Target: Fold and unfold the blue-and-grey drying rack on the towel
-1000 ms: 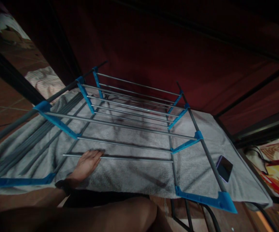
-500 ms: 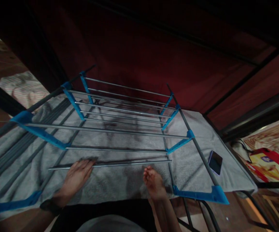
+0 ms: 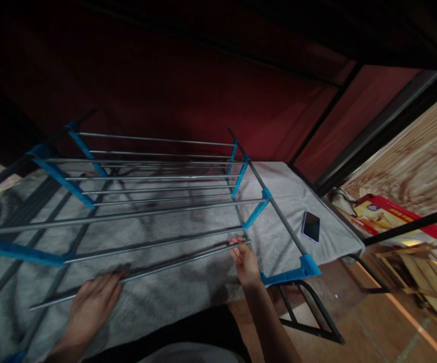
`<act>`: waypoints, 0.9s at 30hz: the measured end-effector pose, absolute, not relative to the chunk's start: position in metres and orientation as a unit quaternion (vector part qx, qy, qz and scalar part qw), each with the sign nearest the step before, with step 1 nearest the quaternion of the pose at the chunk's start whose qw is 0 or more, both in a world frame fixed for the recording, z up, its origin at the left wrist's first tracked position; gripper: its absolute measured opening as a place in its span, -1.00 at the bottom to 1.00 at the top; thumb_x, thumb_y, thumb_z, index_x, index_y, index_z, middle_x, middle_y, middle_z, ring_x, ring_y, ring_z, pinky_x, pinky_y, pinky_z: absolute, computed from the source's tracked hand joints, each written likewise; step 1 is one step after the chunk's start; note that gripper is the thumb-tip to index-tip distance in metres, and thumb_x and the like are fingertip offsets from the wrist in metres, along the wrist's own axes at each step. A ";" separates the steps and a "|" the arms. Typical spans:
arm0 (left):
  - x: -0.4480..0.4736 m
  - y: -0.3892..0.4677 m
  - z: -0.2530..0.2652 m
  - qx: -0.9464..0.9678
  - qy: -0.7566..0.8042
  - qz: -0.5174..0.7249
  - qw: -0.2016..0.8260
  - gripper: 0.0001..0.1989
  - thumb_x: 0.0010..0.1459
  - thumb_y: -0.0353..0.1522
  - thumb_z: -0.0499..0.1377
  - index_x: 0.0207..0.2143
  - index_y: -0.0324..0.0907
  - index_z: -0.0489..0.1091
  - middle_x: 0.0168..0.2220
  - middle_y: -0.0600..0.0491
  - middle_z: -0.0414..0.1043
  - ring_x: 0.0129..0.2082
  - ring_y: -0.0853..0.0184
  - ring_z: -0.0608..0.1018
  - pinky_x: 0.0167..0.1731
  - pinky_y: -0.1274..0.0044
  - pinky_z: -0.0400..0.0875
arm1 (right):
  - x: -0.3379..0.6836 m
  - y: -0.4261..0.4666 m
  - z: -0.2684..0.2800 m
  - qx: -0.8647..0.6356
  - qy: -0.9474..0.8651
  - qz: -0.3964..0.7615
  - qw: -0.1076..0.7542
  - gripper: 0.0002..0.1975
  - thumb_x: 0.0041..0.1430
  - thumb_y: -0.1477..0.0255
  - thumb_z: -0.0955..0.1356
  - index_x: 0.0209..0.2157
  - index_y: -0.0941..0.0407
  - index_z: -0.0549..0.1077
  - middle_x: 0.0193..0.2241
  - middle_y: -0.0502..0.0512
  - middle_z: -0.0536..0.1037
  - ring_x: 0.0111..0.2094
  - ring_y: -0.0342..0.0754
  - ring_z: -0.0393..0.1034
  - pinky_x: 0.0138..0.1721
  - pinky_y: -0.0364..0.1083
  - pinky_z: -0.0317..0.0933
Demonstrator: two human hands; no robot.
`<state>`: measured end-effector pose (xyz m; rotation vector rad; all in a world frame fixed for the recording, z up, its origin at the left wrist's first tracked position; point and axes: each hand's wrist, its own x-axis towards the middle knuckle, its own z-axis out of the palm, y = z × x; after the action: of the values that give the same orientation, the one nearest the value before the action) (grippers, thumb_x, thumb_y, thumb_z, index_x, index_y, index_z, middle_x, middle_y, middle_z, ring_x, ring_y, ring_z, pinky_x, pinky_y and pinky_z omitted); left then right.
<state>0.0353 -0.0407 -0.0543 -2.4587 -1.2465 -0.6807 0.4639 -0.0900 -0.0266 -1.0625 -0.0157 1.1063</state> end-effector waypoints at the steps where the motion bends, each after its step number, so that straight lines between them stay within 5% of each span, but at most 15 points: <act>1: 0.035 -0.041 -0.053 -0.857 -0.428 -0.244 0.150 -0.73 0.39 -0.33 -0.01 -0.09 -0.13 0.49 -0.31 0.01 0.60 -0.29 0.18 0.60 -0.19 0.37 0.33 | 0.465 -0.090 -0.028 -0.478 -0.011 0.502 0.721 -0.86 0.04 0.48 0.48 -0.30 0.03 0.55 -0.31 0.00 0.67 -0.22 -0.10 0.59 -0.10 -0.12 0.49; 12: 0.033 -0.043 -0.045 -0.861 -0.418 -0.256 0.131 -0.84 0.36 -0.31 0.05 -0.13 -0.05 0.42 -0.30 0.06 0.55 -0.29 0.20 0.55 -0.17 0.37 0.30 | 0.481 -0.082 -0.030 -0.485 0.010 0.468 0.739 -0.88 0.09 0.38 0.45 -0.28 0.05 0.53 -0.30 0.02 0.66 -0.27 -0.10 0.59 -0.15 -0.11 0.51; 27: 0.036 -0.046 -0.046 -0.818 -0.487 -0.267 0.150 -0.74 0.40 -0.21 0.04 0.04 -0.07 0.36 -0.22 0.01 0.58 -0.24 0.11 0.57 -0.11 0.29 0.24 | 0.480 -0.068 -0.022 -0.474 -0.051 0.452 0.755 -0.74 0.04 0.26 0.57 -0.27 0.00 0.53 -0.27 -0.04 0.66 -0.19 -0.09 0.57 -0.11 -0.09 0.49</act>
<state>0.0358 -0.0457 -0.0456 -2.3496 -1.3980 -0.7671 0.4798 -0.0679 -0.0224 -1.0331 -0.1107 0.9851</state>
